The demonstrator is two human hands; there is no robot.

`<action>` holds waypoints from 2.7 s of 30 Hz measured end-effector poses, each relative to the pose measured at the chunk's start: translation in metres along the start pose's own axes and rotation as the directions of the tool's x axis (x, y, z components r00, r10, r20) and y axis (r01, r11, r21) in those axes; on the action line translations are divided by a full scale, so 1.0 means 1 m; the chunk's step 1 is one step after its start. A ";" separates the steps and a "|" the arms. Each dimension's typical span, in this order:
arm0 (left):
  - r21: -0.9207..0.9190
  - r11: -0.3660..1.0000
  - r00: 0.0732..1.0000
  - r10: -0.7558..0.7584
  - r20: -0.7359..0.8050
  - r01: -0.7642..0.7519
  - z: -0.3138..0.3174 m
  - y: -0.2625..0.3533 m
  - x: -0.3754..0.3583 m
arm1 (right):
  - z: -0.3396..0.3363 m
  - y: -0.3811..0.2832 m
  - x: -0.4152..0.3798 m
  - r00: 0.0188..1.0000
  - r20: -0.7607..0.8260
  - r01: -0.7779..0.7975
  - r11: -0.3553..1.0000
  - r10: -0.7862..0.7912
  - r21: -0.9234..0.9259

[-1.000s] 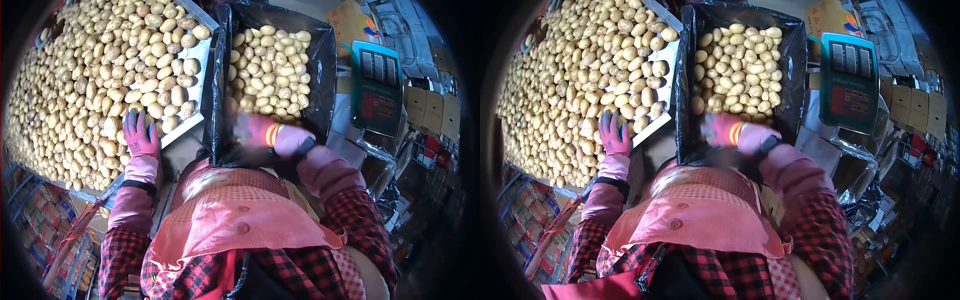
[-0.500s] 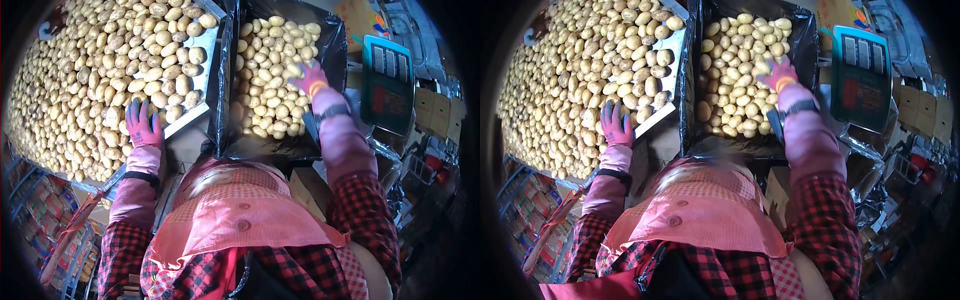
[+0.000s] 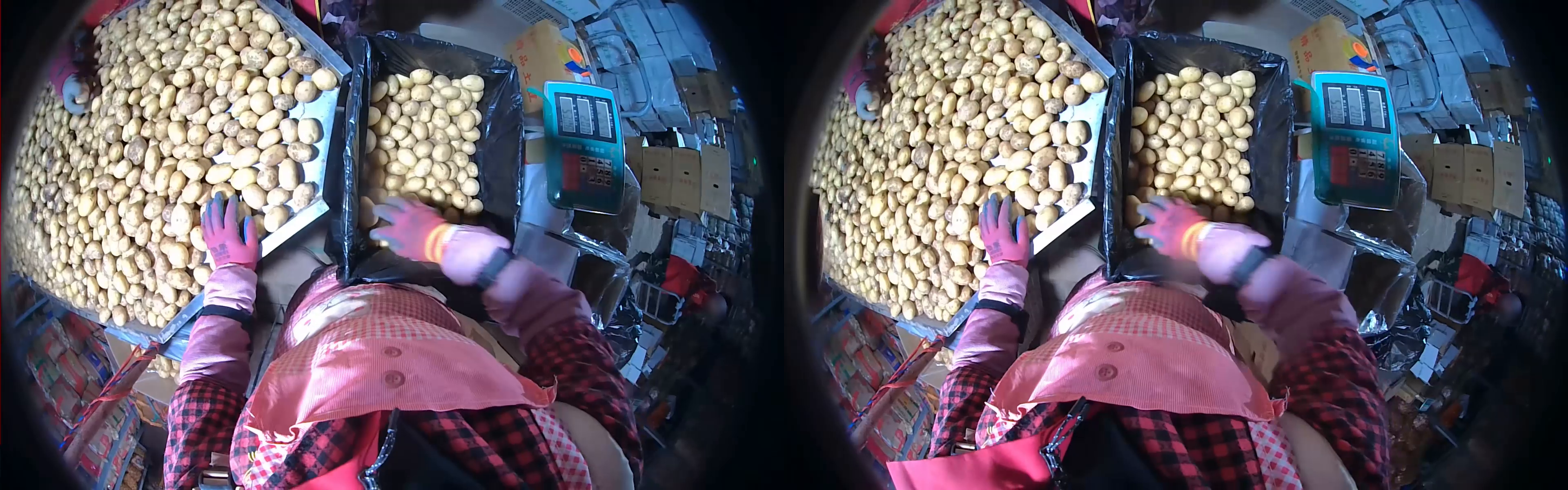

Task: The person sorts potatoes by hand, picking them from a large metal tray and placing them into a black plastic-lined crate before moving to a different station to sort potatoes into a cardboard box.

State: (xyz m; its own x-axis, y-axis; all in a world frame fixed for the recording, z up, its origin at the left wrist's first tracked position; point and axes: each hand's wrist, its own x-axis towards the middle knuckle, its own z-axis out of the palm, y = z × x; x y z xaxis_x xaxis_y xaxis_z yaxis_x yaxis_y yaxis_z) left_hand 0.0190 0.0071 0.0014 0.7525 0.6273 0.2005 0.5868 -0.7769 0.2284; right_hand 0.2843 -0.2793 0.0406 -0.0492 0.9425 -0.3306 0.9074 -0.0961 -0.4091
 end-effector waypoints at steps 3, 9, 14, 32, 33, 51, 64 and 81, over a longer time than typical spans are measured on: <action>-0.008 1.000 1.000 0.015 -0.014 -0.015 0.001 0.000 -0.001 | -0.002 0.001 0.034 0.977 0.182 0.162 0.946 -0.114 -0.279; -0.019 0.999 0.999 0.039 -0.036 -0.040 0.002 -0.002 -0.001 | -0.005 0.096 -0.019 0.907 -0.024 -0.416 0.905 0.420 0.085; -0.040 0.999 0.999 0.029 -0.044 -0.031 0.002 0.001 -0.001 | 0.021 0.115 -0.049 0.462 0.060 -0.883 0.453 0.885 0.118; -0.062 0.997 0.997 0.036 -0.067 -0.040 0.006 -0.009 -0.004 | -0.010 0.085 -0.075 0.517 0.423 -0.758 0.628 0.744 -0.177; -0.040 0.999 0.999 0.013 -0.044 -0.015 0.004 -0.006 -0.005 | -0.004 0.093 -0.077 0.540 0.338 -0.802 0.593 0.771 -0.068; -0.283 0.949 0.986 0.105 -0.130 -0.138 -0.027 -0.013 -0.017 | 0.017 0.044 0.043 0.743 0.420 -0.664 0.652 0.520 0.366; -0.496 0.828 0.845 -0.445 -0.297 0.262 -0.118 -0.139 -0.124 | -0.068 -0.076 0.035 0.578 -0.733 -0.021 0.905 0.357 0.425; -0.566 0.609 0.749 -0.662 0.023 0.556 -0.133 -0.172 -0.190 | -0.120 -0.191 0.181 0.961 -0.059 0.179 -0.440 0.271 0.880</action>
State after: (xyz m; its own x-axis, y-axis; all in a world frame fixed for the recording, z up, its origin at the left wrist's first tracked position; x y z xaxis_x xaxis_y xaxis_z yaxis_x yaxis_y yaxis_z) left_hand -0.2649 0.0289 0.0504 0.1823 0.9830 -0.0234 0.6062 -0.0937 0.7898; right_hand 0.1526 -0.0520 0.1610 0.2237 0.8983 -0.3782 -0.7752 -0.0712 -0.6277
